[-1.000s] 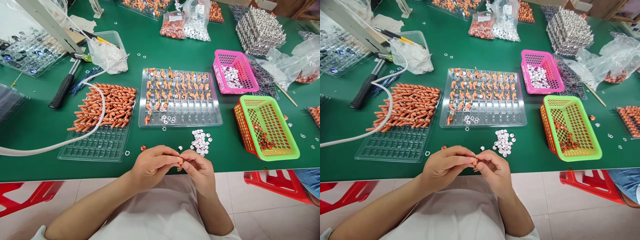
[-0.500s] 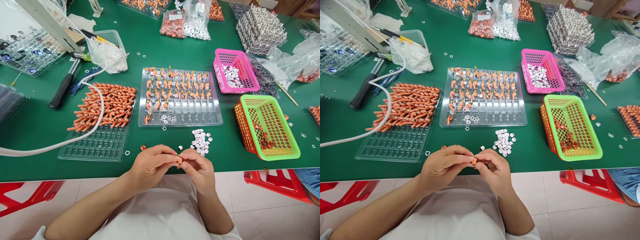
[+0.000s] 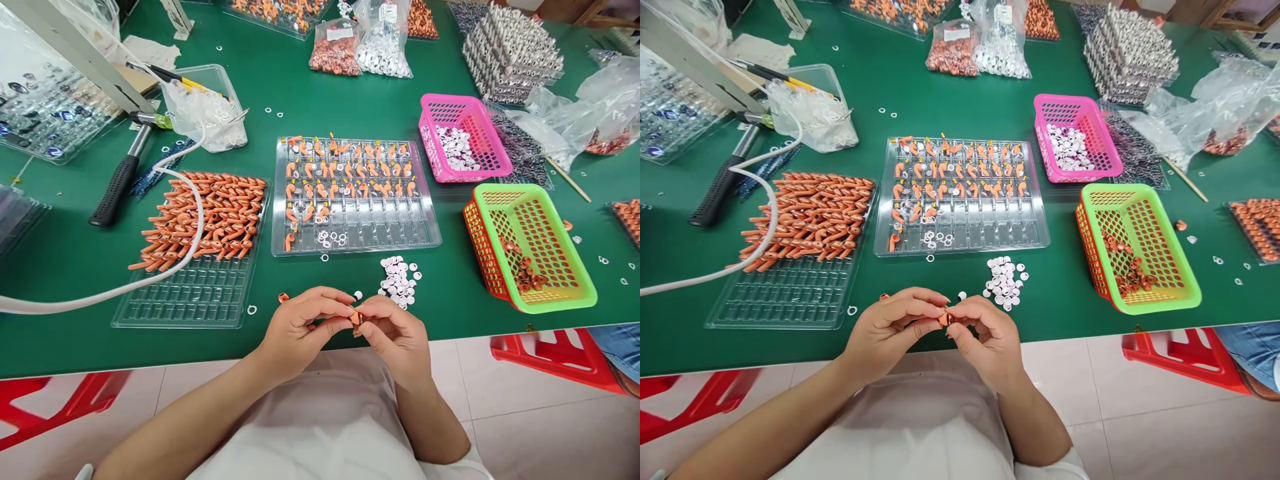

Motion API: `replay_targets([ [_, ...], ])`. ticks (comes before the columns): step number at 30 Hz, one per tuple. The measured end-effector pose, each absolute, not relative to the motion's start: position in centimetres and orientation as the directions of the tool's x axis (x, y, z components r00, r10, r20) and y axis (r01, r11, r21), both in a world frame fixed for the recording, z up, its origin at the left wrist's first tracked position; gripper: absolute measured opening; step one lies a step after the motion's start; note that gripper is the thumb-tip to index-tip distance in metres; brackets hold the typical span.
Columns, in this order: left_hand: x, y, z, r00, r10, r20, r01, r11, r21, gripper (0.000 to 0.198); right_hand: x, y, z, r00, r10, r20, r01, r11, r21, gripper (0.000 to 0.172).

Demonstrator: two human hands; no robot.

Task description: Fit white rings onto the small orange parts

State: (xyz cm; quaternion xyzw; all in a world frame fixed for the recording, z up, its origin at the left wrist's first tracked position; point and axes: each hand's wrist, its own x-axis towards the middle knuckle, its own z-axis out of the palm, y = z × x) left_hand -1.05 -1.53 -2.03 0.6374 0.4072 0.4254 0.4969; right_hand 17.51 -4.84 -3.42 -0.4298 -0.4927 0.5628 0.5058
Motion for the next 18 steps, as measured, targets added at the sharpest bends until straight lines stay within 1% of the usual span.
replay_targets([
  [7, -0.7, -1.7, -1.8, 0.316, 0.944, -0.092, -0.005, 0.098, 0.995, 0.01, 17.8, -4.6, -2.9, -0.113, 0.978, 0.173, 0.095, 0.184, -0.978, 0.034],
  [10, -0.4, -1.7, -1.3, 0.347, 0.904, -0.249, -0.049, 0.282, 0.958, 0.01, 17.9, -4.6, -2.8, -0.114, 0.97, 0.214, 0.141, 0.229, -0.963, 0.037],
  [12, -0.2, -1.6, -0.8, 0.364, 0.874, -0.321, -0.064, 0.368, 0.928, 0.011, 17.9, -4.6, -2.8, -0.116, 0.969, 0.219, 0.169, 0.236, -0.957, 0.037],
  [15, 0.0, -1.4, -0.3, 0.353, 0.865, -0.356, -0.085, 0.409, 0.909, 0.011, 17.8, -4.7, -2.9, -0.117, 0.968, 0.222, 0.208, 0.242, -0.948, 0.037],
  [18, 0.1, -1.2, -0.2, 0.37, 0.848, -0.379, -0.111, 0.445, 0.888, 0.011, 17.7, -4.8, -3.1, -0.111, 0.959, 0.26, 0.245, 0.28, -0.928, 0.041],
])
